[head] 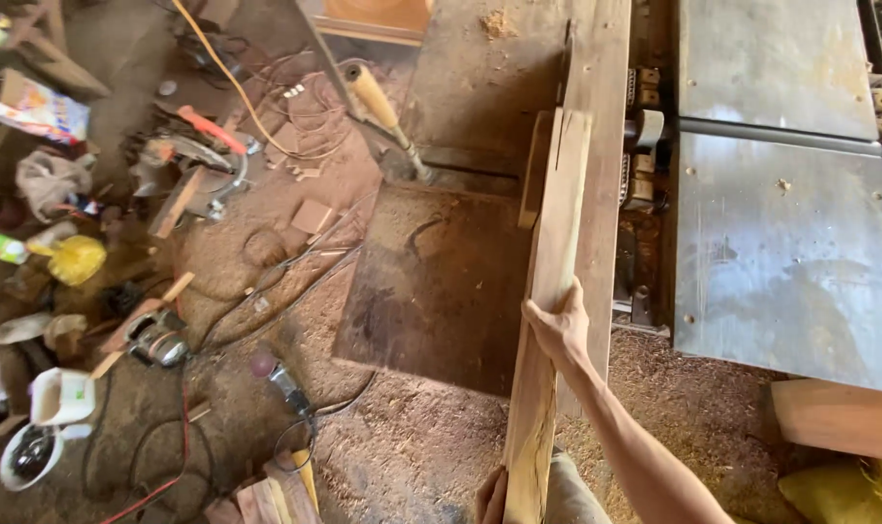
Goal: Inspecting and moving wooden planks near a jointer machine in a workshop
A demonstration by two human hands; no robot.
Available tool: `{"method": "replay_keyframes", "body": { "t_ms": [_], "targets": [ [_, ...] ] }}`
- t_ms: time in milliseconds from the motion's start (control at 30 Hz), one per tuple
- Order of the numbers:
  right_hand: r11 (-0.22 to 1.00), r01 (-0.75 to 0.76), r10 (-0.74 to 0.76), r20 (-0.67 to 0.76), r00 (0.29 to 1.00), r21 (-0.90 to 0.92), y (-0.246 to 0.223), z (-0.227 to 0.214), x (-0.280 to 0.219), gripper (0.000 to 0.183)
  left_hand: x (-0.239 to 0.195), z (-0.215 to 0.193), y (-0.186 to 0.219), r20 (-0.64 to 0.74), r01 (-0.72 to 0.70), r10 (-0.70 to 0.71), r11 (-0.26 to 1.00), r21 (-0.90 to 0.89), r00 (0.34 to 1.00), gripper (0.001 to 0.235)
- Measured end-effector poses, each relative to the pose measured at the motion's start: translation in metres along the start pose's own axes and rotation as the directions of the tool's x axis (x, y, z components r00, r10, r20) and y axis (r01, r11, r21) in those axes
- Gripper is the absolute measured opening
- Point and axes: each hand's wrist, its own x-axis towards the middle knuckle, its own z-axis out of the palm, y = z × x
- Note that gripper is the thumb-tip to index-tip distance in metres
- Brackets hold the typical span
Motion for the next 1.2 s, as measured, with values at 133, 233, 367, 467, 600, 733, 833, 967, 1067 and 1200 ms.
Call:
{"method": "replay_keyframes", "body": {
  "t_ms": [133, 233, 367, 467, 600, 733, 833, 967, 1067, 1200],
  "targets": [
    [0.999, -0.021, 0.018, -0.043, 0.999, -0.048, 0.021, -0.003, -0.030, 0.096, -0.040, -0.058, -0.006, 0.522, 0.629, -0.521, 0.776, -0.040, 0.676, 0.053],
    [0.997, -0.031, 0.028, -0.038, 0.999, -0.068, 0.017, -0.004, -0.037, 0.096, -0.038, -0.058, 0.000, 0.487, 0.597, -0.488, 0.797, -0.091, 0.725, 0.055],
    [0.997, -0.022, 0.022, -0.012, 1.000, -0.068, 0.015, -0.008, -0.045, 0.094, -0.049, -0.067, -0.020, 0.602, 0.541, -0.366, 0.831, -0.131, 0.709, 0.072],
    [0.999, -0.017, 0.017, 0.014, 1.000, -0.038, 0.027, -0.009, -0.052, 0.101, -0.068, -0.060, 0.003, 0.354, 0.661, -0.604, 0.749, -0.054, 0.714, 0.051],
    [0.999, -0.007, 0.007, 0.003, 1.000, -0.034, 0.039, -0.007, -0.065, 0.098, -0.084, -0.077, -0.006, 0.446, 0.691, -0.593, 0.718, -0.085, 0.671, 0.040],
    [0.999, -0.017, 0.017, 0.002, 1.000, -0.047, 0.041, -0.005, -0.064, 0.083, -0.041, -0.094, 0.013, 0.544, 0.732, -0.603, 0.680, -0.031, 0.583, 0.061],
    [0.999, -0.010, 0.009, -0.026, 1.000, -0.040, 0.035, -0.004, -0.057, 0.080, -0.023, -0.090, 0.008, 0.610, 0.654, -0.423, 0.724, -0.217, 0.671, 0.077],
    [0.998, 0.049, -0.050, -0.041, 0.998, -0.041, 0.027, -0.003, -0.038, 0.089, 0.001, -0.075, 0.011, 0.620, 0.660, -0.398, 0.701, -0.270, 0.676, 0.081],
    [0.997, 0.067, -0.068, -0.039, 0.997, -0.040, 0.028, -0.002, -0.021, 0.076, 0.016, -0.060, 0.027, 0.473, 0.641, -0.447, 0.642, -0.421, 0.759, 0.072],
    [0.996, 0.068, -0.071, -0.042, 0.997, -0.059, 0.017, -0.002, -0.009, 0.081, 0.051, -0.060, 0.055, 0.432, 0.692, -0.542, 0.546, -0.472, 0.721, 0.059]
  ]
}}
